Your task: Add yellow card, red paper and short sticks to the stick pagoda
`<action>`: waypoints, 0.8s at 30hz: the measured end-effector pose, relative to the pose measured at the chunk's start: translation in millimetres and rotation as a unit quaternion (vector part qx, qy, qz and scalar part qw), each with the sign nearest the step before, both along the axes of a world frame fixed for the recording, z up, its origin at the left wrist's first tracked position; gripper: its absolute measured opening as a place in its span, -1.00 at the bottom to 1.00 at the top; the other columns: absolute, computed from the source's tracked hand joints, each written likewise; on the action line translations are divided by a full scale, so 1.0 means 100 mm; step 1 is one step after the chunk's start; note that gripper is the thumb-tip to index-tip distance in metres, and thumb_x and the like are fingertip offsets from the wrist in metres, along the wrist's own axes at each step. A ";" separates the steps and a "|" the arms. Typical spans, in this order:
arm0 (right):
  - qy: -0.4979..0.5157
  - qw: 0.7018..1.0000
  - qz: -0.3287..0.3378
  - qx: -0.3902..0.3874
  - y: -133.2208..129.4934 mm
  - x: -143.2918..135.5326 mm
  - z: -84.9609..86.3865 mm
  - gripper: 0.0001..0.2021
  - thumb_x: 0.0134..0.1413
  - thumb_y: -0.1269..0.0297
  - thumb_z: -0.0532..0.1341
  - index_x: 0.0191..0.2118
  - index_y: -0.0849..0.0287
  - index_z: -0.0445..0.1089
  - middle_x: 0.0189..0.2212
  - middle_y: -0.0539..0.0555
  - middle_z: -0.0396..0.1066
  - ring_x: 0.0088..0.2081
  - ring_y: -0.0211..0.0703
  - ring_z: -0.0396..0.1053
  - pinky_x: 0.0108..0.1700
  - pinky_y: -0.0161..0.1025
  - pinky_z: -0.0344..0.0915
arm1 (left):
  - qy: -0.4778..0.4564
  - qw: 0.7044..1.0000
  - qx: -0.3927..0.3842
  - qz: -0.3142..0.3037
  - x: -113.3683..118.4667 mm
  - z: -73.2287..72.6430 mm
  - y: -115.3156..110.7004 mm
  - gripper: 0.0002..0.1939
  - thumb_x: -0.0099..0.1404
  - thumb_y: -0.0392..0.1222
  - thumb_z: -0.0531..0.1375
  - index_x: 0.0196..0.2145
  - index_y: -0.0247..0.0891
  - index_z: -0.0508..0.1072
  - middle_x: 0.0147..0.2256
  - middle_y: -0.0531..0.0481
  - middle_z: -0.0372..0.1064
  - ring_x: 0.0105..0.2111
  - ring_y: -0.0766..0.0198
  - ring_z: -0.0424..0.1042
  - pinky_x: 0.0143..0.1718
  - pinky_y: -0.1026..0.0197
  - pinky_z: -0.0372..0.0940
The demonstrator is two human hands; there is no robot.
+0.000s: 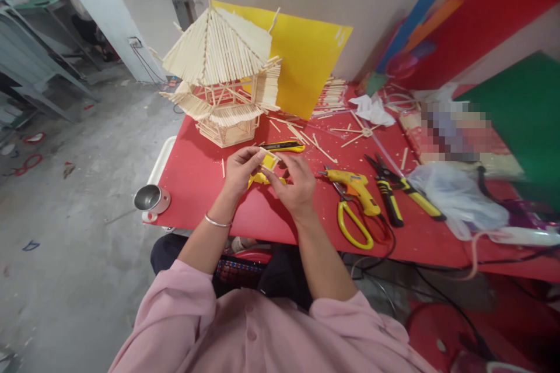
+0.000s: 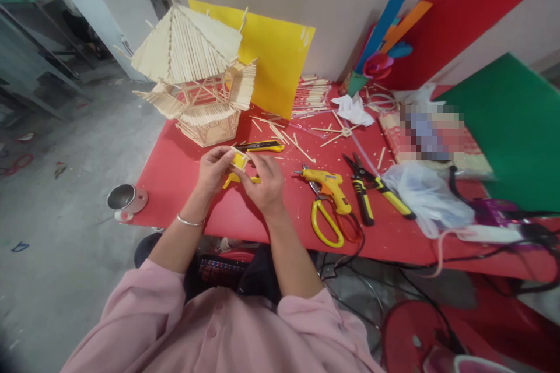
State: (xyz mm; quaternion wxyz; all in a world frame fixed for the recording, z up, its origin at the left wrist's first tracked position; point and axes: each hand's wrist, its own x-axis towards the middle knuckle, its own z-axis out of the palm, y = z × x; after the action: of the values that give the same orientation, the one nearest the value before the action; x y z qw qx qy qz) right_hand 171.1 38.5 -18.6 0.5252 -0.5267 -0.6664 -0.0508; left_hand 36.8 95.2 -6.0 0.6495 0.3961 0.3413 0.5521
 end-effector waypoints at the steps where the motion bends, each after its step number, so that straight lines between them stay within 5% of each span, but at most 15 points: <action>1: 0.000 1.000 0.003 0.005 0.00 0.00 0.00 -0.61 0.20 0.08 0.32 0.09 0.10 0.42 -0.21 0.14 0.54 -0.28 -0.09 0.50 -0.20 -0.13 0.51 | -0.001 1.000 0.000 0.000 0.00 0.00 0.00 -0.54 -0.13 0.12 0.54 -0.42 -0.28 0.59 -0.57 0.08 0.43 -0.64 0.49 0.27 -0.58 0.37 0.18; 24: 0.003 1.000 -0.003 -0.010 0.00 -0.01 -0.01 -0.60 0.21 0.04 0.32 0.08 0.10 0.43 -0.22 0.14 0.53 -0.30 -0.10 0.48 -0.23 -0.13 0.48 | 0.007 1.000 0.000 0.001 -0.01 0.00 0.00 -0.54 -0.13 0.15 0.53 -0.42 -0.26 0.60 -0.58 0.09 0.42 -0.64 0.49 0.26 -0.58 0.38 0.18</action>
State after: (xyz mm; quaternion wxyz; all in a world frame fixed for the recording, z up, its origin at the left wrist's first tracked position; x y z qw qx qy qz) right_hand 170.5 38.3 -19.7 0.5221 -0.5337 -0.6638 -0.0441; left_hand 36.2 95.2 -6.2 0.6468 0.3996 0.3463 0.5497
